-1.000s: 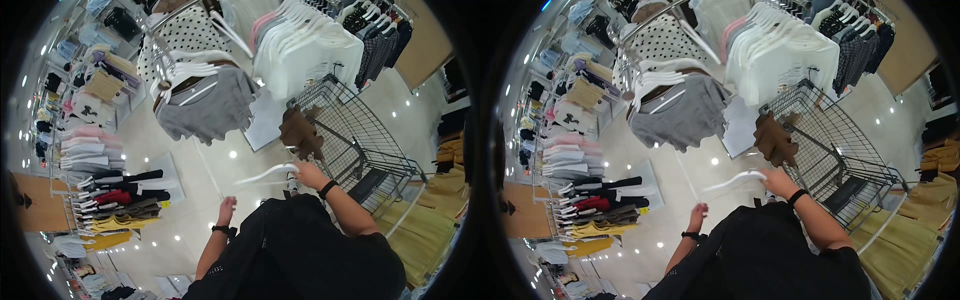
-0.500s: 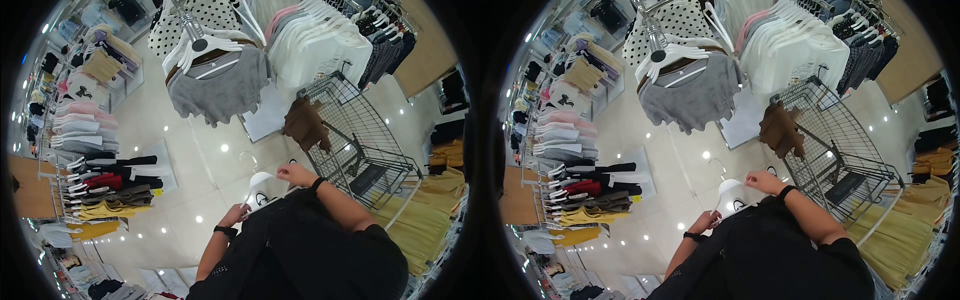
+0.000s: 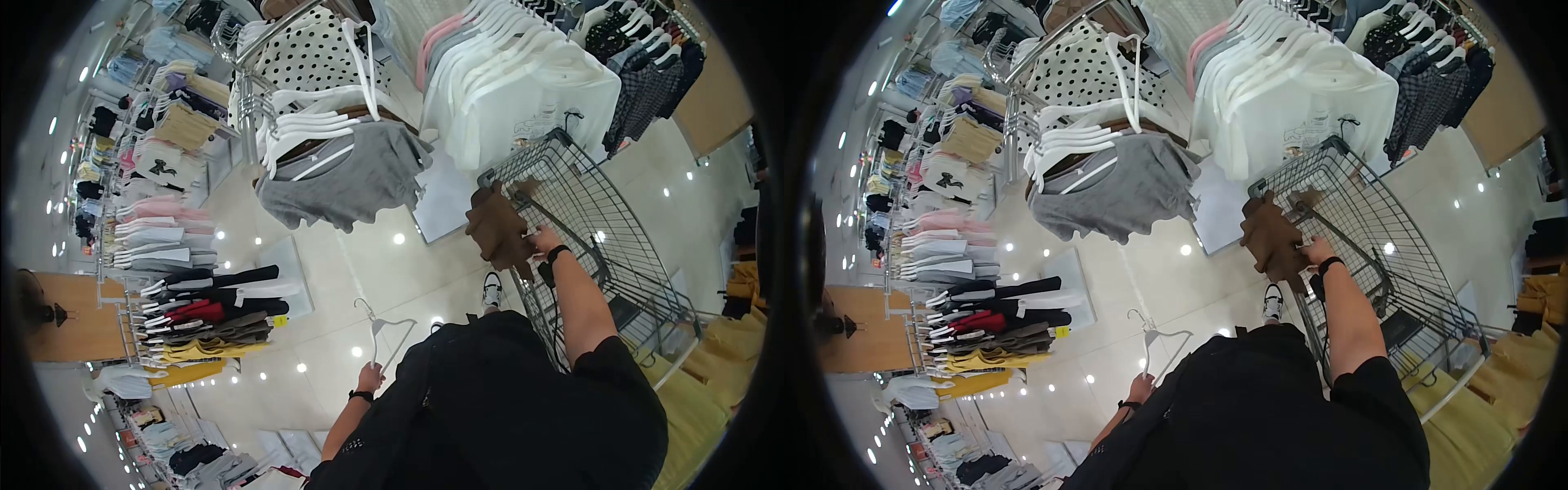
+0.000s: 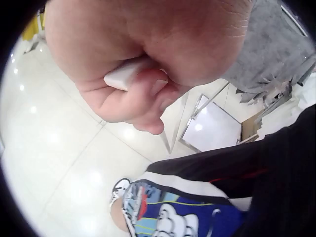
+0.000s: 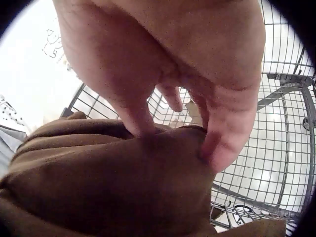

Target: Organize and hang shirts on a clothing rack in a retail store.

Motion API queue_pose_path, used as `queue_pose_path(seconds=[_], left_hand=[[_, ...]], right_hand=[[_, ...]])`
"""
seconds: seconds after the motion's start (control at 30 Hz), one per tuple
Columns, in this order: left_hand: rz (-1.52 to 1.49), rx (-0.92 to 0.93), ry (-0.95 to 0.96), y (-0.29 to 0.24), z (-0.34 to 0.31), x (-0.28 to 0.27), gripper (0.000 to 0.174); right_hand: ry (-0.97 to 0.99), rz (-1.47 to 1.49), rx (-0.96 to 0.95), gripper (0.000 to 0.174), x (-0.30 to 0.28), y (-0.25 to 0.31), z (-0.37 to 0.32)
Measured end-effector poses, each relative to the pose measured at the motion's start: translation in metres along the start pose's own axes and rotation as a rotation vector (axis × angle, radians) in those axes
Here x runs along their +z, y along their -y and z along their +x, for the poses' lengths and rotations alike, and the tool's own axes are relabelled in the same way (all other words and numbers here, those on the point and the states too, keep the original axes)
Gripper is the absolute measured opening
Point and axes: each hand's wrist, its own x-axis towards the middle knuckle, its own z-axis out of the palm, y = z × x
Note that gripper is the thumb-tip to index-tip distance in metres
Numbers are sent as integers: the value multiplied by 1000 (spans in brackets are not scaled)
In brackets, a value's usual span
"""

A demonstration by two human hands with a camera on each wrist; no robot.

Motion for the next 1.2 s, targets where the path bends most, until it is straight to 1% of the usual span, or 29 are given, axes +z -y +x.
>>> queue_pose_path(seconds=[0.03,0.07,0.13,0.17,0.2,0.23,0.27,0.3,0.33,0.37,0.4,0.43,0.47,0.5,0.53,0.57,0.6,0.67,0.7,0.77,0.8,0.83,0.9,0.93,1.0,1.07,1.13,1.17,1.2], left_hand=[[-27,48,-14,-10,4,3,23],[-21,31,-20,-20,4,10,23],[-485,-439,-17,-91,13,3,27],[-481,-449,-25,-104,19,4,27],[-469,-411,-2,-115,21,5,28],[-460,-371,23,-124,24,5,30],[-460,-376,20,-129,27,5,30],[-446,-330,12,-130,29,6,30],[-431,-285,5,-131,30,7,30],[-430,-290,3,-132,30,6,30],[-537,-389,3,-136,30,5,30],[-644,-487,4,-142,31,2,30],[-644,-486,5,-148,33,-3,30],[-706,-511,-12,-154,34,-8,31],[-770,-536,-27,-162,34,-13,32],[-771,-480,-58,-169,35,-18,33],[-706,-401,-120,-164,40,-17,34],[-364,-317,-178,-171,49,-29,37],[-320,-332,-164,-184,54,-39,43],[-389,-155,-258,-187,62,-48,45],[-405,-73,-280,-183,69,-51,46],[-415,-77,-284,-192,71,-57,46],[-995,-173,-91,-223,68,-82,35],[-1005,-174,-100,-228,69,-90,35],[-1067,-121,-35,-237,67,-102,28],[-1044,-89,-72,-264,55,-120,29],[-1034,41,-8,-273,46,-132,35],[-1031,88,50,-276,39,-139,42],[-1048,82,35,-283,29,-145,42]], right_hand=[[67,59,4,80,4,0,8],[86,56,8,80,5,0,17],[118,-15,6,84,14,13,10],[85,-31,1,70,21,15,11],[95,-32,3,70,27,1,34],[10,-209,-202,59,35,-29,83],[-77,-385,-409,50,39,-44,112],[-71,-388,-410,50,35,-30,96],[-196,-304,-345,42,29,-5,61],[-321,-218,-278,38,24,23,21],[-319,-216,-277,38,22,38,-3],[-431,71,-439,39,20,51,-22],[-539,362,-596,41,17,62,-41],[-542,359,-594,41,14,72,-59],[-568,264,-813,42,10,81,-76],[-590,163,-1030,44,6,89,-94],[-596,155,-1029,44,7,95,-115],[-438,-5,-1299,49,15,105,-160],[-370,-39,-1353,50,19,110,-183],[-211,-41,-1496,51,34,114,-209],[-196,-41,-1600,48,44,120,-223],[-163,-36,-1668,47,51,128,-241],[-107,-69,-1777,45,69,126,-256],[-95,-74,-1784,45,75,126,-267],[51,-89,-1790,48,88,130,-294],[80,-133,-1800,50,109,123,-303],[260,-167,-1736,53,130,117,-314],[238,-229,-1734,52,141,113,-321],[261,-241,-1739,52,153,106,-324]])
